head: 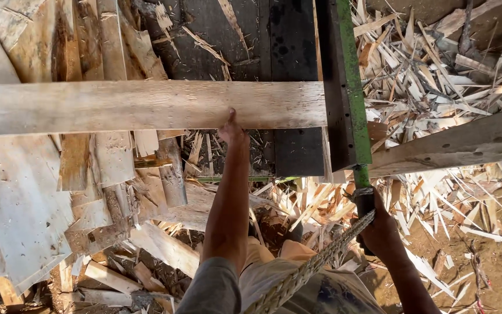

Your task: The person repeatedly picks up wooden planks from a pile, places them on a green metal frame, and pulls a rope to feed the planks through a cutting or splitting mechanism. The person then removes the processed planks and places them back onto the pile. This cycle is repeated multiple times throughout the clip.

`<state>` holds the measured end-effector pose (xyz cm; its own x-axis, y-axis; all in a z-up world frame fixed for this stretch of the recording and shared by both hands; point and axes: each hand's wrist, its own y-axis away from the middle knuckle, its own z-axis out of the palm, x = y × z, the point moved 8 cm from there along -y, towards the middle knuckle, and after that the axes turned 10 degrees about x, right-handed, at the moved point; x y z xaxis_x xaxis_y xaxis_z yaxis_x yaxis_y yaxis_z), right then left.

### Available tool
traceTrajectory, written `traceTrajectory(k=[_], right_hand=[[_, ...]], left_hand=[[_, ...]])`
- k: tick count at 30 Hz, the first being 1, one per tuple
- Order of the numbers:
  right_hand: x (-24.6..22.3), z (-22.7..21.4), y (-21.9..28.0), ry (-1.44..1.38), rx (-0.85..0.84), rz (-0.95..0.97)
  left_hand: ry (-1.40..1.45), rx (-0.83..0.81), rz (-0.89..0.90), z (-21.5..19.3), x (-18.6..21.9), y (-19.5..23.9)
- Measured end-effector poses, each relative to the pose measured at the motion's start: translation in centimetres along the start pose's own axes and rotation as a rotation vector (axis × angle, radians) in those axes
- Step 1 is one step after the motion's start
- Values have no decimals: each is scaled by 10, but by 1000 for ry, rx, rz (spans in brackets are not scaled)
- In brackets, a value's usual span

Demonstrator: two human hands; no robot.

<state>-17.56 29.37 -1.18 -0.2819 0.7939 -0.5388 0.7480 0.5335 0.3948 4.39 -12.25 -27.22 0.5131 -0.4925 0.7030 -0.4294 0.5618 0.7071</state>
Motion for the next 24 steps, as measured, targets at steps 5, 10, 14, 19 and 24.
traceTrajectory(k=[5, 10, 14, 19, 24], right_hand=[[17, 15, -1, -26, -7, 107], [38, 27, -15, -5, -12, 2], [25, 23, -9, -1, -32, 45], [18, 23, -5, -36, -30, 67], [19, 22, -9, 23, 18, -4]], left_hand=[[73, 97, -166, -7, 7, 40], [141, -8, -144, -10, -22, 15], [50, 12, -130, -21, -31, 24], [-171, 59, -51, -24, -16, 35], [-230, 54, 20, -21, -11, 22]])
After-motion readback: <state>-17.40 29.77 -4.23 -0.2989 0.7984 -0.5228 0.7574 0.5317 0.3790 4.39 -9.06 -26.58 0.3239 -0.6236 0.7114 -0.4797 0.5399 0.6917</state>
